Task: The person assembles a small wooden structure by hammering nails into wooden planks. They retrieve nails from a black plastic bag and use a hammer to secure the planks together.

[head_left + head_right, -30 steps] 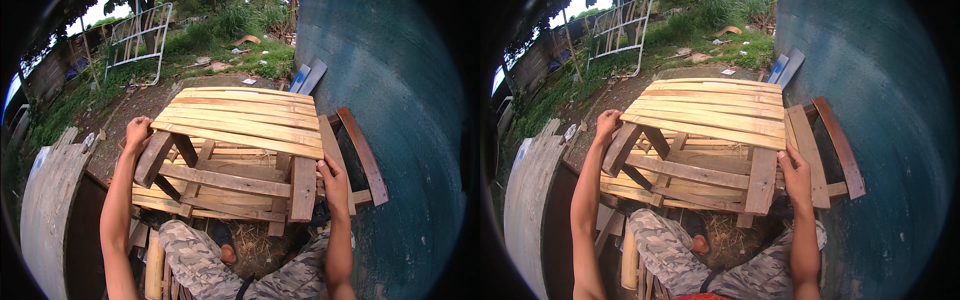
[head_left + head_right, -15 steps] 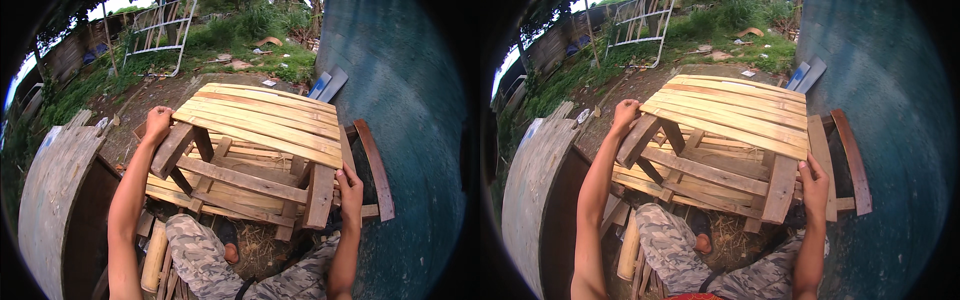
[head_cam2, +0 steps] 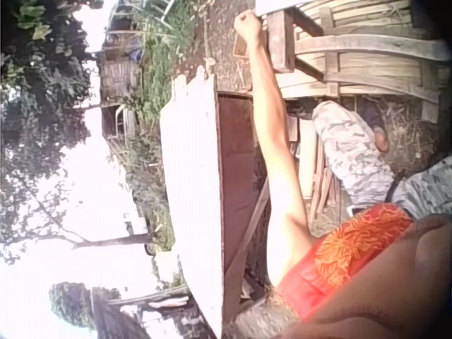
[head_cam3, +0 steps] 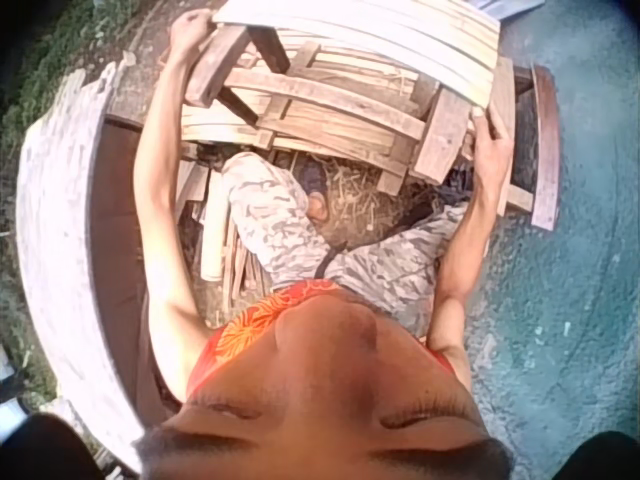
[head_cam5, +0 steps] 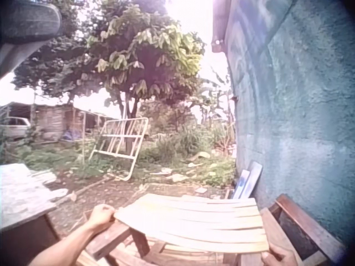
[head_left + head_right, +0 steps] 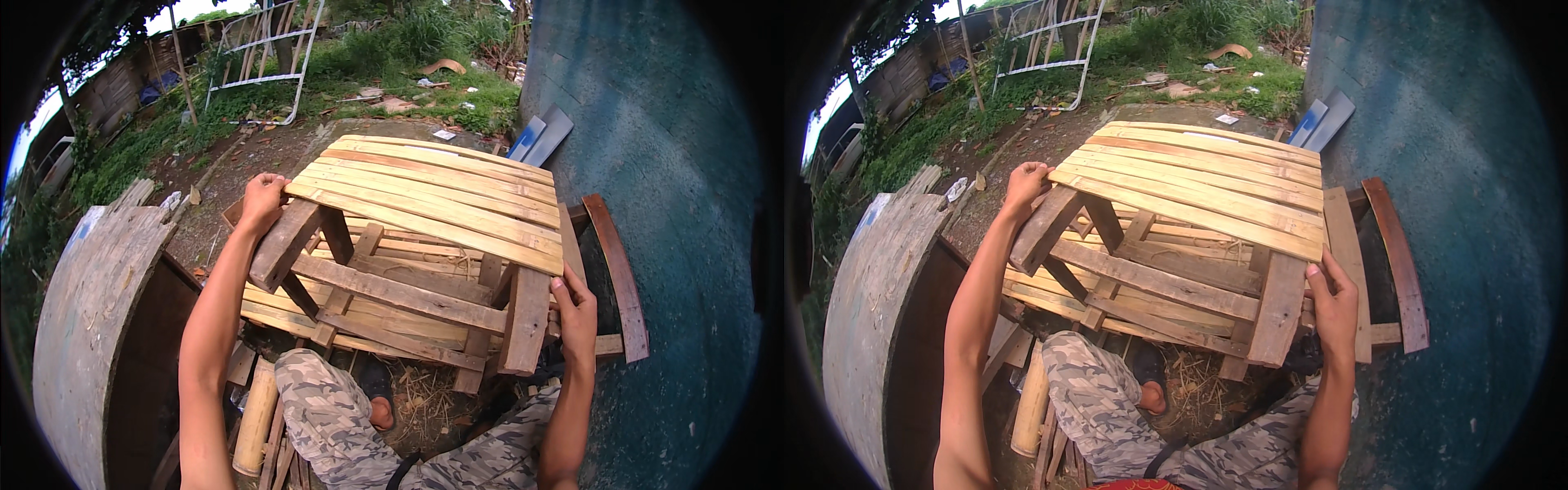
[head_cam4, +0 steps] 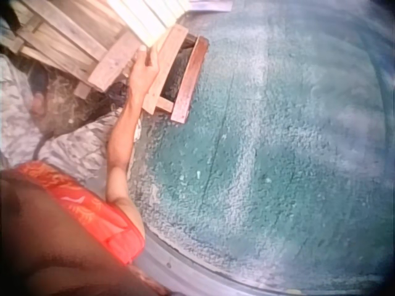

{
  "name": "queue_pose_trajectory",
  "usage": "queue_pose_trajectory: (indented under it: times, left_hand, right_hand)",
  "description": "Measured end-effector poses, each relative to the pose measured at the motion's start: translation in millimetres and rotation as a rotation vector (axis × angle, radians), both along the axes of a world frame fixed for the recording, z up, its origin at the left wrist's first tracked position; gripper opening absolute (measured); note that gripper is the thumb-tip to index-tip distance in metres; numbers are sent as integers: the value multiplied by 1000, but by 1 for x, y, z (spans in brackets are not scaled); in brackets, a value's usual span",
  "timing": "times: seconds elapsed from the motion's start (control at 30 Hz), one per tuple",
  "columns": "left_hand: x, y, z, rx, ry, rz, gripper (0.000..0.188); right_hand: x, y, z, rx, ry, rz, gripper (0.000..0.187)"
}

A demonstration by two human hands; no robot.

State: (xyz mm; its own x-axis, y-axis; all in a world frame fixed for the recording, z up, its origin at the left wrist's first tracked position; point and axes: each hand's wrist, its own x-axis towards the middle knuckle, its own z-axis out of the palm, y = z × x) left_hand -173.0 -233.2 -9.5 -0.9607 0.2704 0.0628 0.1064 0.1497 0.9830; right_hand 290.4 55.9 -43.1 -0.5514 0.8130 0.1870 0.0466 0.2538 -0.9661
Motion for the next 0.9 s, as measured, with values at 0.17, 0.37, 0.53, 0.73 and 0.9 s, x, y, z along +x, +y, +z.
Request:
queue_pose_trajectory:
  times: [0.17,0.37,0.53,0.73,0.9]
  left_hand:
    - [-8,-4,-4,-39,20,-5,23]
    - [-17,-3,-9,-7,26,2,24]
    - [-20,-4,-11,50,7,17,24]
    - [-19,-4,-10,66,-22,-3,24]
    - [-17,-5,-9,13,-11,-21,23]
  right_hand:
    - [0,-2,0,-10,29,28,49]
    - [-1,-1,-8,-76,98,13,59]
    - [-2,-3,-9,-56,124,12,53]
    - [-1,-4,-2,-57,81,9,53]
    - [-2,-5,-1,-57,80,15,52]
